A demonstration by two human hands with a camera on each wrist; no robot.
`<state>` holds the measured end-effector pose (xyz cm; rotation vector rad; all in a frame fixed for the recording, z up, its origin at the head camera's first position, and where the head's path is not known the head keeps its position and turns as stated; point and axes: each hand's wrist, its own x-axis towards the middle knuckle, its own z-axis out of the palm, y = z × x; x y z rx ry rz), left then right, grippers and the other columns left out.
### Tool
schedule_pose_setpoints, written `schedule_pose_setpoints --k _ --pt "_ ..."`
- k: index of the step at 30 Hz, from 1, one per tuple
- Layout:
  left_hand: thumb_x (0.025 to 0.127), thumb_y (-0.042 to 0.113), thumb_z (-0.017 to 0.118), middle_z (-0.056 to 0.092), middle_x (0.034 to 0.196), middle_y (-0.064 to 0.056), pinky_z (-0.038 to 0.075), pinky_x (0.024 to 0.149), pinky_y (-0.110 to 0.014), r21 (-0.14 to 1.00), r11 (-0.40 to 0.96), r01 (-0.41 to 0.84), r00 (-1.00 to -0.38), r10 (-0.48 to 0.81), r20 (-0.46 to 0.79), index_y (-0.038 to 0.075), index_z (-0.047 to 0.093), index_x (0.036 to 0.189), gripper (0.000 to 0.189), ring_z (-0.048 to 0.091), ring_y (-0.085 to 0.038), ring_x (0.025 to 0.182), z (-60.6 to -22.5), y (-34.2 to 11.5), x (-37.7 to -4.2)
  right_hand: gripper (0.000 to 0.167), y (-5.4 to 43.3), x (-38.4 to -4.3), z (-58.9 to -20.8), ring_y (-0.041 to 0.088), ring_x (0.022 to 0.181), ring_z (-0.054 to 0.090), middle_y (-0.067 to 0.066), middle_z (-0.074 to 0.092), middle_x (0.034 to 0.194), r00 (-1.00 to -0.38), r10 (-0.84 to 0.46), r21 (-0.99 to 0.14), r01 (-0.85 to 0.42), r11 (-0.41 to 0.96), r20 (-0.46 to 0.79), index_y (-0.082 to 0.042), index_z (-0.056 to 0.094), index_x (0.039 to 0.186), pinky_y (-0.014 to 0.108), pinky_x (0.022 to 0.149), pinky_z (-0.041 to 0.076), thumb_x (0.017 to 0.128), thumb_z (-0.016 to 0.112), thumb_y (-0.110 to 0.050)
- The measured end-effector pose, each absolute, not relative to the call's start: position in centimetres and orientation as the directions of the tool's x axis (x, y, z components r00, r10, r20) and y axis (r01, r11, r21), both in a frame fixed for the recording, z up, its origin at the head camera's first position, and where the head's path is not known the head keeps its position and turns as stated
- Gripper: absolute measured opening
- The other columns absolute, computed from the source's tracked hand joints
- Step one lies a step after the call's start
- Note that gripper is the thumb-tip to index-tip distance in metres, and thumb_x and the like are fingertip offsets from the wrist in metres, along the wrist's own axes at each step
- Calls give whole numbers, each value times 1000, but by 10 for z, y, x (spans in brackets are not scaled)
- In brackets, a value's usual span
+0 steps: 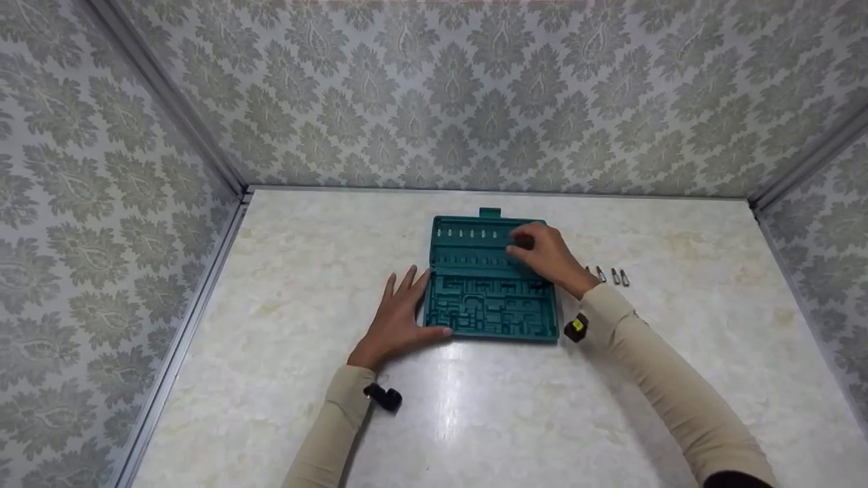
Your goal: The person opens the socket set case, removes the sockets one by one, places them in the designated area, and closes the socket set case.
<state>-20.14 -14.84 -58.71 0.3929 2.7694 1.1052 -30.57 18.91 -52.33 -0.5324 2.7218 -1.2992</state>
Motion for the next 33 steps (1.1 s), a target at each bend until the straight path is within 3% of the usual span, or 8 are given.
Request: schedule_pose_setpoints --k 17,33 --pt "78 85 77 12 185 -5 5 136 -59 679 693 242 -948 319 12 26 19 179 130 -6 -32 171 -587 -150 -202 31 167 -337 -539 40 120 66 24 72 129 -926 -351 -740 -332 585 138 6 75 131 58 107 52 105 75 -11" --pt "78 87 76 14 185 -3 1 137 -53 679 687 257 -946 323 31 28 19 179 130 -3 -25 171 -589 -150 -202 46 161 -343 -543 44 131 58 29 64 141 -945 -323 -750 -251 612 52 9 67 143 60 120 41 106 75 -17"
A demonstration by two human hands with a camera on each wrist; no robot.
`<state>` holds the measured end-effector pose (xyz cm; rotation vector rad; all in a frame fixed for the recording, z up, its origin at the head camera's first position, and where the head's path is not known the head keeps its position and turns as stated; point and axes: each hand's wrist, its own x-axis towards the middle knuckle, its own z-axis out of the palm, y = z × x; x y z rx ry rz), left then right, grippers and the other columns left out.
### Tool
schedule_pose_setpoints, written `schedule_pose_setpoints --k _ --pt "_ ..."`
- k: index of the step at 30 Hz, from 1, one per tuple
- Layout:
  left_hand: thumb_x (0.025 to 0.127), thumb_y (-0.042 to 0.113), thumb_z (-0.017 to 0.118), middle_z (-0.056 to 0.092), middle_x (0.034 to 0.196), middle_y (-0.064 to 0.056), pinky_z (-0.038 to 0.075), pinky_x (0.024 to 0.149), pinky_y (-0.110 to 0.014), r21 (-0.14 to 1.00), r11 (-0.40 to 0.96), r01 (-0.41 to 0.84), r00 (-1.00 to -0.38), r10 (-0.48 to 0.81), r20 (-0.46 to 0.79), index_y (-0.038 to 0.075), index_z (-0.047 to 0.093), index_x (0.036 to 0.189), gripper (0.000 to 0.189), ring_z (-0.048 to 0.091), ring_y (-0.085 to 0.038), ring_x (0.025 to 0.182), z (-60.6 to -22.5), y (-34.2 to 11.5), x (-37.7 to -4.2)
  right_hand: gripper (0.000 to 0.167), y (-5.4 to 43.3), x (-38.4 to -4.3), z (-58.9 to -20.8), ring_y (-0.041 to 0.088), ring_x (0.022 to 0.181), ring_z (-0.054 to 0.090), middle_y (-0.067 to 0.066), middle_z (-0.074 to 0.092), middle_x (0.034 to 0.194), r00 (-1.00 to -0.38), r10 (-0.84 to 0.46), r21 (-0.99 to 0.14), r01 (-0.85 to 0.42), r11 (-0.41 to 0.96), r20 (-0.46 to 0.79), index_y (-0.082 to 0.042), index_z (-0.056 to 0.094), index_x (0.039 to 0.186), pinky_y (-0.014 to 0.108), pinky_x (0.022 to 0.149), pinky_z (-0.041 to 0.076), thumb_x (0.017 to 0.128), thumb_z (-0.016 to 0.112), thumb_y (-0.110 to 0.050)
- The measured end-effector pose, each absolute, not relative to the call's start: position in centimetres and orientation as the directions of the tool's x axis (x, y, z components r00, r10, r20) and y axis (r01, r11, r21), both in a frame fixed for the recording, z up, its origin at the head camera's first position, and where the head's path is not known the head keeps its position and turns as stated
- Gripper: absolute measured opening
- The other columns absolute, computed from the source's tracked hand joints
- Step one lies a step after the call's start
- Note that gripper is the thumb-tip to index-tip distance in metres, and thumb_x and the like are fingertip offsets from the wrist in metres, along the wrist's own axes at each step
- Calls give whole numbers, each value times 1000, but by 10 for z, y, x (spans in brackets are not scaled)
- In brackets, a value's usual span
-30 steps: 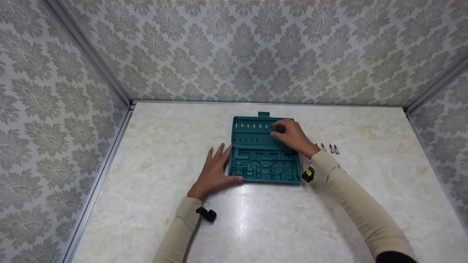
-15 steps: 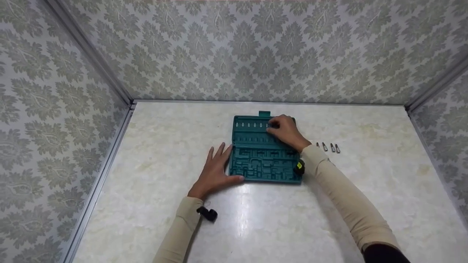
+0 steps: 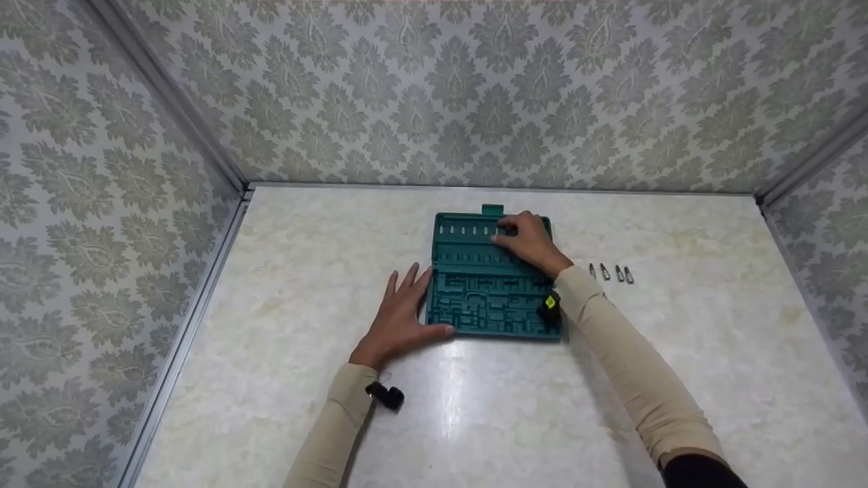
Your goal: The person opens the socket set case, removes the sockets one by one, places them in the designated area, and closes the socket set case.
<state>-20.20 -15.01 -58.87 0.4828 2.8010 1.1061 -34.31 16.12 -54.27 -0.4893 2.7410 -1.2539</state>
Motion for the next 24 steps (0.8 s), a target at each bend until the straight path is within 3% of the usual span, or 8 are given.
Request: schedule_pose_setpoints --k 3,7,14,19,24 --pt "79 86 77 13 185 -3 3 137 -55 681 688 249 -947 320 23 28 19 179 129 -5 -27 171 -588 -150 -202 46 160 -342 -542 45 136 56 29 63 144 -951 -306 -777 -219 590 35 8 67 144 60 125 37 105 76 -14" --pt "80 84 77 14 185 -6 0 137 -52 667 699 260 -944 331 21 25 18 179 129 -1 -26 171 -588 -150 -204 46 159 -341 -542 42 136 55 28 61 145 -963 -271 -837 -147 527 -1 7 67 146 57 122 41 105 76 -11" --pt "80 85 76 15 184 -7 -5 137 -48 652 707 273 -938 345 18 25 17 179 130 3 -24 171 -588 -151 -206 32 160 -341 -544 31 111 56 23 65 131 -982 -191 -918 -83 387 8 5 71 134 44 102 48 104 74 -5" --pt "79 85 76 15 185 -7 -3 137 -50 656 706 265 -941 337 17 26 17 179 130 1 -25 171 -588 -151 -206 32 158 -339 -545 33 117 59 23 65 131 -985 -171 -889 -101 447 26 5 72 133 49 107 49 104 75 -8" --pt "79 86 76 16 184 -7 -3 137 -51 657 700 280 -939 342 37 24 18 179 130 3 -25 171 -589 -150 -206 21 152 -340 -550 38 117 63 24 70 124 -989 -123 -853 -137 503 86 7 77 121 54 106 52 104 75 -5"
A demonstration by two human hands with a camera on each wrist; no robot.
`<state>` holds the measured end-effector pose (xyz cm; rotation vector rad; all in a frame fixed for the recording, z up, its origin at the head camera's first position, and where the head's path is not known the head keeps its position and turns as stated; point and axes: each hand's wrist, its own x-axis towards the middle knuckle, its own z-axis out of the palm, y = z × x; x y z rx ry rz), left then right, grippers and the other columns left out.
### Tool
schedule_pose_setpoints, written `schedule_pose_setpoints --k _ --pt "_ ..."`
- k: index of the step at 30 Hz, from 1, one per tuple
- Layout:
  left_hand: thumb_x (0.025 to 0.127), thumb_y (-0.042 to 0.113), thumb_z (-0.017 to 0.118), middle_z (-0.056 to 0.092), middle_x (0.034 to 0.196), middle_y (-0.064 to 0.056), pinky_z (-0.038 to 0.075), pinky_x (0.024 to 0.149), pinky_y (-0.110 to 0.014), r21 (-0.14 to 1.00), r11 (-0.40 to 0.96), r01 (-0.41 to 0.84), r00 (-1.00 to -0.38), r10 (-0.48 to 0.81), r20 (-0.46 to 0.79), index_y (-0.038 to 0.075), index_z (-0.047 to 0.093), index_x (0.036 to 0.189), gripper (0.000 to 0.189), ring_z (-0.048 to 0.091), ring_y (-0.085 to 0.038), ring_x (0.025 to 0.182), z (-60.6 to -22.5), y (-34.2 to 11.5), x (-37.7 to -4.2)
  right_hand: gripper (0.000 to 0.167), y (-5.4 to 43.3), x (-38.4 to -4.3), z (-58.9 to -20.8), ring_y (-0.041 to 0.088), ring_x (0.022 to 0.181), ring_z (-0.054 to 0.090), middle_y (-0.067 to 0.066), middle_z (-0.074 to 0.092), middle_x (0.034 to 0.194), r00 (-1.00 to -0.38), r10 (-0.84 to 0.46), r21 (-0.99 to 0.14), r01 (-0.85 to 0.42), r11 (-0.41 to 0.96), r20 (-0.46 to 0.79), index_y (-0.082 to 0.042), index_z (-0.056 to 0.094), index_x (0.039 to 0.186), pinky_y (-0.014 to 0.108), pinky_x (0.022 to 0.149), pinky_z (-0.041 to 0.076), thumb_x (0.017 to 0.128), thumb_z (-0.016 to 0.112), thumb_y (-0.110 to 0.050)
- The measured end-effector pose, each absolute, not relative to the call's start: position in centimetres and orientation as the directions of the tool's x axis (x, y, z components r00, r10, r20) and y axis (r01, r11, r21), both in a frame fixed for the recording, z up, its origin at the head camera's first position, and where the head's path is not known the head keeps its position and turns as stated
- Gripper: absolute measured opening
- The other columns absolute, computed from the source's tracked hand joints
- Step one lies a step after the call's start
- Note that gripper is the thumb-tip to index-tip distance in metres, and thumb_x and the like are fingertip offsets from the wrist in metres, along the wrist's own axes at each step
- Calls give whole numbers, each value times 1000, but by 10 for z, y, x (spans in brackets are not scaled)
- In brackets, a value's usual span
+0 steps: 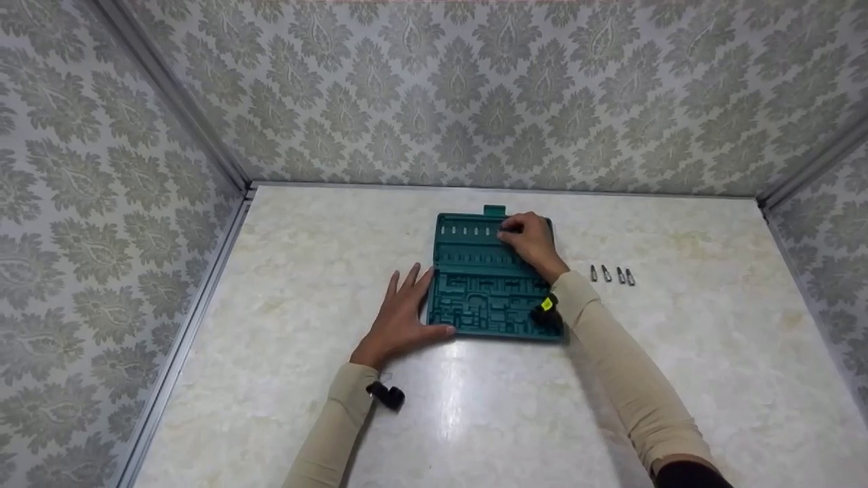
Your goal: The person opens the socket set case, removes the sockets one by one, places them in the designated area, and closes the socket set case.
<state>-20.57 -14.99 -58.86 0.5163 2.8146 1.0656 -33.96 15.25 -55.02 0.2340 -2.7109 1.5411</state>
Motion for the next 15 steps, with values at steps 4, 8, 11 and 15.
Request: schedule_pose_setpoints --k 4,8,11,15 --pt "79 86 75 16 184 -6 -4 137 -49 662 696 277 -940 339 36 25 18 179 131 3 -23 171 -588 -150 -205 15 150 -338 -553 34 111 65 20 72 118 -990 -78 -853 -143 502 120 4 80 115 51 102 53 103 76 -5" --pt "79 87 75 15 185 -4 -3 137 -49 669 698 257 -945 326 23 28 17 179 130 0 -22 171 -587 -150 -204 16 149 -336 -555 29 110 64 16 70 118 -989 -53 -868 -149 474 140 1 81 117 46 101 54 104 76 -8" --pt "79 86 75 13 185 -4 0 137 -52 668 702 246 -947 320 12 29 17 179 129 -3 -25 171 -586 -150 -203 21 152 -334 -554 29 110 65 18 70 120 -986 -43 -898 -163 409 159 3 79 120 45 99 54 105 76 -10" --pt "79 86 76 12 185 -4 2 137 -54 664 708 241 -948 319 4 28 18 179 129 -4 -28 171 -587 -149 -204 24 158 -330 -549 28 110 66 20 71 123 -981 -44 -919 -190 347 187 4 78 123 42 97 55 106 76 -12"
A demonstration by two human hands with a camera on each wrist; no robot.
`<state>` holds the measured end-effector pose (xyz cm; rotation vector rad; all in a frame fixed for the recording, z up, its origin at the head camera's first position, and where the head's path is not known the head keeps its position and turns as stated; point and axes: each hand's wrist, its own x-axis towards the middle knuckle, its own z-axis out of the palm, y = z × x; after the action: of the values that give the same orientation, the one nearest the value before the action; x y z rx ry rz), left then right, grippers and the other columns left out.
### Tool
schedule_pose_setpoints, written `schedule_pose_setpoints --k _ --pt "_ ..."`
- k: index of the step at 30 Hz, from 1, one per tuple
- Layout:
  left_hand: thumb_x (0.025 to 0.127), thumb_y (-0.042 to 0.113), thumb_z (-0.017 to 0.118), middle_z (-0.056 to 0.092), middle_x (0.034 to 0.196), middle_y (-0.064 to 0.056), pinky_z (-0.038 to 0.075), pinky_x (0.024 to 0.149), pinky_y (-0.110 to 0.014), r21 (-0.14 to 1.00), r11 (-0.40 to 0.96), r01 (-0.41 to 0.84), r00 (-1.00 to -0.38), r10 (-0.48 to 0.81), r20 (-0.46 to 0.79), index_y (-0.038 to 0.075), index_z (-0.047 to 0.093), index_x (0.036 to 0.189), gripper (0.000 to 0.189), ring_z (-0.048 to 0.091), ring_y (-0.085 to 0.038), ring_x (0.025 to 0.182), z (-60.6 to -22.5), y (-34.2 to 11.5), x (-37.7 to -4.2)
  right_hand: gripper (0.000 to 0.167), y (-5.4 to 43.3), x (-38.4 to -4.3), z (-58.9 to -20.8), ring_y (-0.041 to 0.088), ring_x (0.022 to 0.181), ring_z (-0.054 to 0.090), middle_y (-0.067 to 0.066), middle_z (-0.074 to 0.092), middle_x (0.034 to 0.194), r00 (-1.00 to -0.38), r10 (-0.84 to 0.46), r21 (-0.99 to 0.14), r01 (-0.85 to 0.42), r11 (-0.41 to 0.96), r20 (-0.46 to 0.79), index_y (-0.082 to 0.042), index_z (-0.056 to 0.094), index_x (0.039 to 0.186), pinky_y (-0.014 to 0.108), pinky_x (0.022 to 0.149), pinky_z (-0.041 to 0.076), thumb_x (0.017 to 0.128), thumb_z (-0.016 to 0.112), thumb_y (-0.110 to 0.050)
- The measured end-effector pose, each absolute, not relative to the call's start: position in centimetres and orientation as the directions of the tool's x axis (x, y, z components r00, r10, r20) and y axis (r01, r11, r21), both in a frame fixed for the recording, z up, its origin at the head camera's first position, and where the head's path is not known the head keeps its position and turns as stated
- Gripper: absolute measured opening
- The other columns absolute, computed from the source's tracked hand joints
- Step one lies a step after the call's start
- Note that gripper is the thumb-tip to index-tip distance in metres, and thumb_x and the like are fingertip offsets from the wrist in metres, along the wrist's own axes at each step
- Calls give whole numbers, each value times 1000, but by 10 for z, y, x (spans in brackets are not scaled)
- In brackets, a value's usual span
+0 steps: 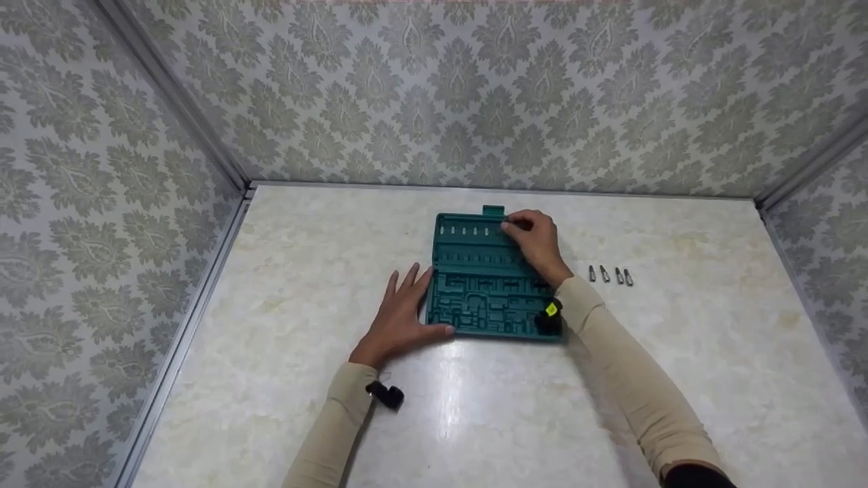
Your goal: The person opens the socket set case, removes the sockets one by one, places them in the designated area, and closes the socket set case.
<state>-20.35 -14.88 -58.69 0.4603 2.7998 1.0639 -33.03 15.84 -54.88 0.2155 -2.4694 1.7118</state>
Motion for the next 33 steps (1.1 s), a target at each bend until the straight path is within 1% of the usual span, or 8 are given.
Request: schedule_pose_setpoints --k 7,11,15,20,23,29,31,33 --pt "79 85 77 13 185 -4 -3 137 -52 671 699 246 -948 318 17 25 19 179 130 -1 -25 171 -589 -151 -203 26 177 -321 -537 23 111 66 14 74 124 -980 -78 -919 -200 340 184 1 77 124 40 99 53 107 76 -19" --pt "79 83 78 14 185 -4 -3 137 -52 684 689 242 -948 318 16 25 20 179 129 -2 -25 171 -588 -152 -202 28 190 -313 -534 22 112 65 14 74 122 -981 -88 -912 -192 361 172 2 77 124 39 99 53 107 76 -19" --pt "80 81 79 13 185 -4 0 137 -55 691 686 229 -950 311 6 26 20 179 127 -4 -27 171 -589 -152 -201 29 202 -304 -533 23 112 66 15 75 122 -985 -91 -910 -171 378 148 3 77 124 33 96 54 107 75 -21" --pt "80 81 79 14 185 -2 -2 137 -52 684 691 232 -950 311 9 28 19 179 128 -3 -24 171 -589 -152 -201 30 213 -293 -529 22 111 66 15 75 125 -990 -66 -907 -140 396 124 2 77 125 24 88 54 107 75 -21" --pt "80 82 79 14 185 -2 -2 137 -51 686 688 237 -949 314 12 28 19 179 128 -2 -24 171 -589 -153 -202 31 221 -286 -528 21 108 67 16 75 125 -989 -50 -906 -149 396 141 4 77 125 23 87 54 107 75 -21" --pt "80 82 78 13 185 -7 1 137 -56 676 690 260 -943 331 25 24 19 179 129 -2 -29 171 -589 -152 -203 32 241 -270 -528 14 106 67 18 76 126 -987 -12 -905 -150 398 159 5 76 126 22 90 54 107 76 -20" --pt "80 83 78 13 185 -8 0 137 -56 673 690 266 -942 335 29 22 19 179 129 -2 -30 171 -589 -151 -203 30 249 -265 -530 11 105 68 18 76 126 -987 4 -901 -148 408 164 5 76 125 20 89 54 107 76 -19" --pt "80 83 77 13 185 -8 0 137 -56 673 692 263 -942 333 26 23 19 179 130 -2 -30 171 -588 -150 -203 28 257 -259 -531 10 103 69 18 77 124 -986 18 -903 -147 403 168 5 77 123 19 84 56 106 77 -18"
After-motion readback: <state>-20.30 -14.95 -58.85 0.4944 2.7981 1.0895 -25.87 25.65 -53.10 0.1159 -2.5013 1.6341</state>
